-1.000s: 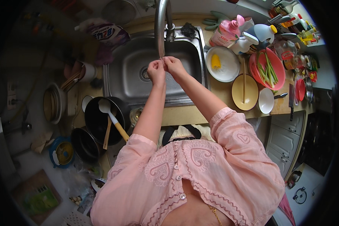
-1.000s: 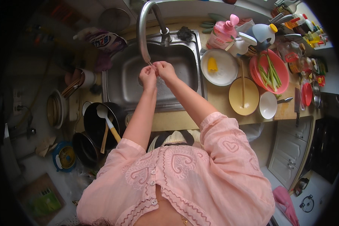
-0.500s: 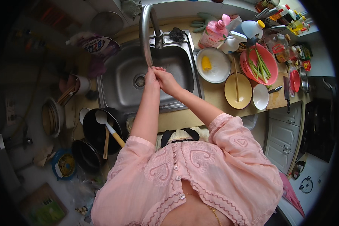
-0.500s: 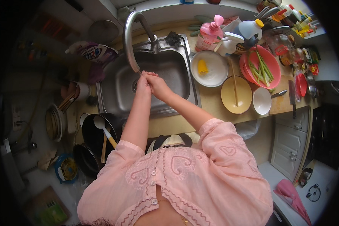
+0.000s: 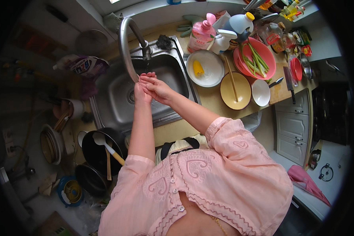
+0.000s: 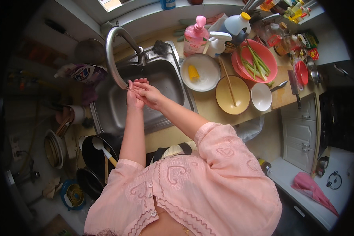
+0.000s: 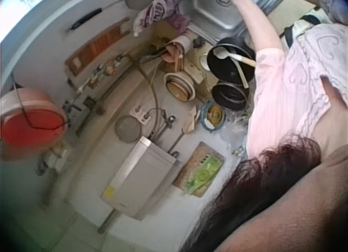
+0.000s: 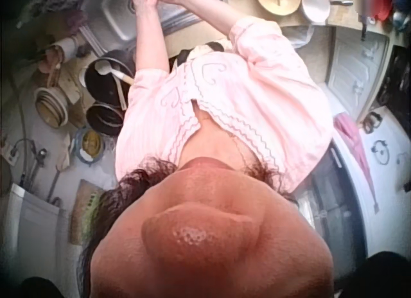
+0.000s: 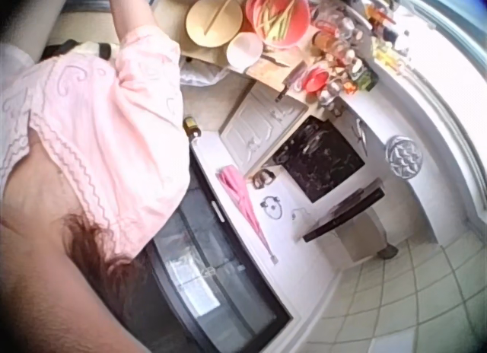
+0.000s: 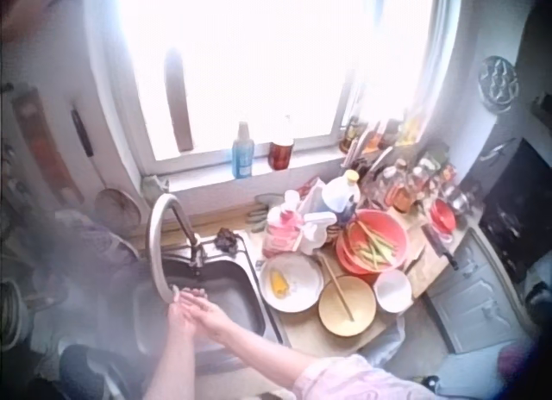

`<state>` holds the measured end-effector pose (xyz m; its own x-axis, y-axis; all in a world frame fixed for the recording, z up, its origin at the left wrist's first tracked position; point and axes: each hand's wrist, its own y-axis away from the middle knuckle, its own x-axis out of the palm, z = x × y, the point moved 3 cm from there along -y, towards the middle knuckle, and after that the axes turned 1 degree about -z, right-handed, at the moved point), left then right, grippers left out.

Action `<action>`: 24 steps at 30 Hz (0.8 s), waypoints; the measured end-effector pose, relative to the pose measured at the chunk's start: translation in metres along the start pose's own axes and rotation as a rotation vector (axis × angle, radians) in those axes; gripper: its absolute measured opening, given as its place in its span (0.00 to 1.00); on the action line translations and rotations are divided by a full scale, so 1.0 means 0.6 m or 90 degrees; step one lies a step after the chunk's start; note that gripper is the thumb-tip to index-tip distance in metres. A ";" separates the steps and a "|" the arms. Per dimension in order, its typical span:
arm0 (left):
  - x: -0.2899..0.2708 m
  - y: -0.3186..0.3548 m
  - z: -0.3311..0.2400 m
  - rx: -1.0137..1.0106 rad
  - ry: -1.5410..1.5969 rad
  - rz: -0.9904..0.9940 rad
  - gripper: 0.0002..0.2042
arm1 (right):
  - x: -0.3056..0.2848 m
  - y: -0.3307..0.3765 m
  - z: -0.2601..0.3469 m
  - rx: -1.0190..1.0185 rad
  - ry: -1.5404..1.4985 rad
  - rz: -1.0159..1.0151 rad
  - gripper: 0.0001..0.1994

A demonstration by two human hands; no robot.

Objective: The person washes various kitchen items in a sink, including a bowl, chopsticks, a spoon, a glass, and a small bowl. They use a sponge and soap to clean the items under running water, rinsing them thoroughly before placing them aside.

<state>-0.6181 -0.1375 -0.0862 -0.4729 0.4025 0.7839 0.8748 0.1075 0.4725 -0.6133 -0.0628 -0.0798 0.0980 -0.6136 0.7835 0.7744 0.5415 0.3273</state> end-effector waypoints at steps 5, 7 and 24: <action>-0.075 -0.050 0.007 -0.021 0.016 0.021 0.14 | -0.005 0.007 -0.008 -0.274 0.736 -0.008 0.20; -0.067 -0.034 0.006 -0.019 -0.073 -0.029 0.17 | 0.002 0.011 -0.003 -0.386 0.839 0.042 0.18; -0.054 0.026 -0.009 0.086 -0.458 -0.134 0.04 | -0.007 -0.153 0.097 -0.409 1.227 -0.100 0.06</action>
<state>-0.5894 -0.1536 -0.1022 -0.4866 0.8492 0.2050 0.8004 0.3394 0.4941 -0.7214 -0.0762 -0.0825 0.0882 -0.5485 -0.8315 0.8622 0.4600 -0.2120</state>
